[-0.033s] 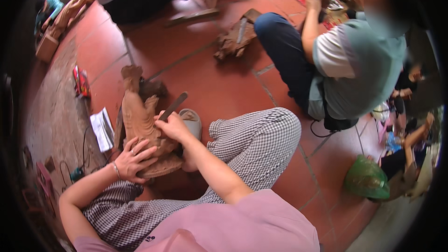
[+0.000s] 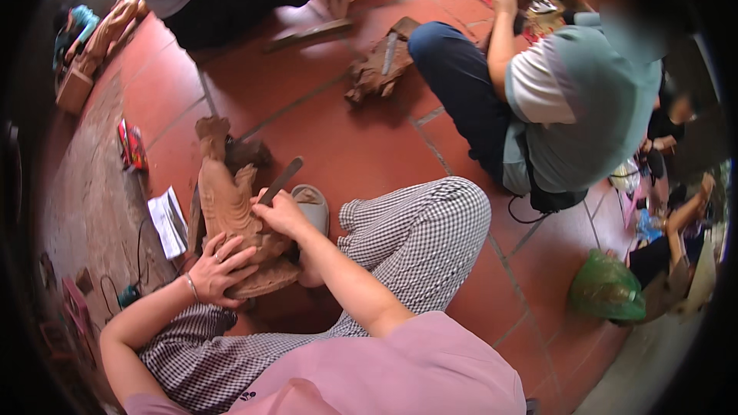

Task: The person carves a wooden sculpture using a chisel, focusing on refining the details of the figure's back and base. They hold the sculpture with one hand and use the chisel with the other to shape and smooth the surface.

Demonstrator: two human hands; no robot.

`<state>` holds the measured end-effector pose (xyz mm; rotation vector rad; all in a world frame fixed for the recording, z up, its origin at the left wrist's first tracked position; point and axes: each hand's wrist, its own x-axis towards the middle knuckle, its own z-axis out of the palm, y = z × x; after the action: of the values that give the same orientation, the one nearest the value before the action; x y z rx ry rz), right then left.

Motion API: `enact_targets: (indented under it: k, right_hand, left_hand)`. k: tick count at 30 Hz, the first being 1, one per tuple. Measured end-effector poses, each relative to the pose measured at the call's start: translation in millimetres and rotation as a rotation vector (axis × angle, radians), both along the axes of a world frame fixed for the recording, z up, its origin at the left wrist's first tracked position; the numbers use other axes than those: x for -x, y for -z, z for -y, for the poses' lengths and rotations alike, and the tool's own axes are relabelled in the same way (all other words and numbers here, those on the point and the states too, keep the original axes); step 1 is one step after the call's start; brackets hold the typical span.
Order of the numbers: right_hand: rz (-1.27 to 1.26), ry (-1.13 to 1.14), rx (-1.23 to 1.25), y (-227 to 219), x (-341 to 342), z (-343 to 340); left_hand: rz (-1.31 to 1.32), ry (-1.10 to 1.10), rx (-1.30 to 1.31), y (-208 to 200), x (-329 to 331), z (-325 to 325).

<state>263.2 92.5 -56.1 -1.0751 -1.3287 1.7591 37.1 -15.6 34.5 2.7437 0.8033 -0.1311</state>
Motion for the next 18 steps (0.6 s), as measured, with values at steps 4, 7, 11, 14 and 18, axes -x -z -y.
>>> enact_targets:
  k: [4, 7, 11, 14, 18]
  right_hand:
    - [0.053, 0.045, -0.033, 5.5, 5.3, -0.7]
    - [0.058, 0.062, -0.042, 2.7, 5.5, -0.6]
    - [0.059, 0.073, -0.032, 4.6, 9.3, 0.2]
    - [0.076, 0.033, 0.032, -0.4, 7.7, -0.8]
    - [0.047, 0.039, 0.064, 0.4, 5.5, 1.3]
  left_hand:
    - [-0.043, 0.025, -0.027, -2.2, -2.7, -3.6]
    - [-0.049, 0.044, -0.034, -2.0, -2.9, -6.4]
    - [-0.083, 0.045, -0.021, -5.0, -5.5, -5.6]
    - [-0.077, 0.051, -0.031, -7.8, -7.1, -7.4]
    - [-0.079, 0.054, -0.029, -8.8, -9.5, -7.2]
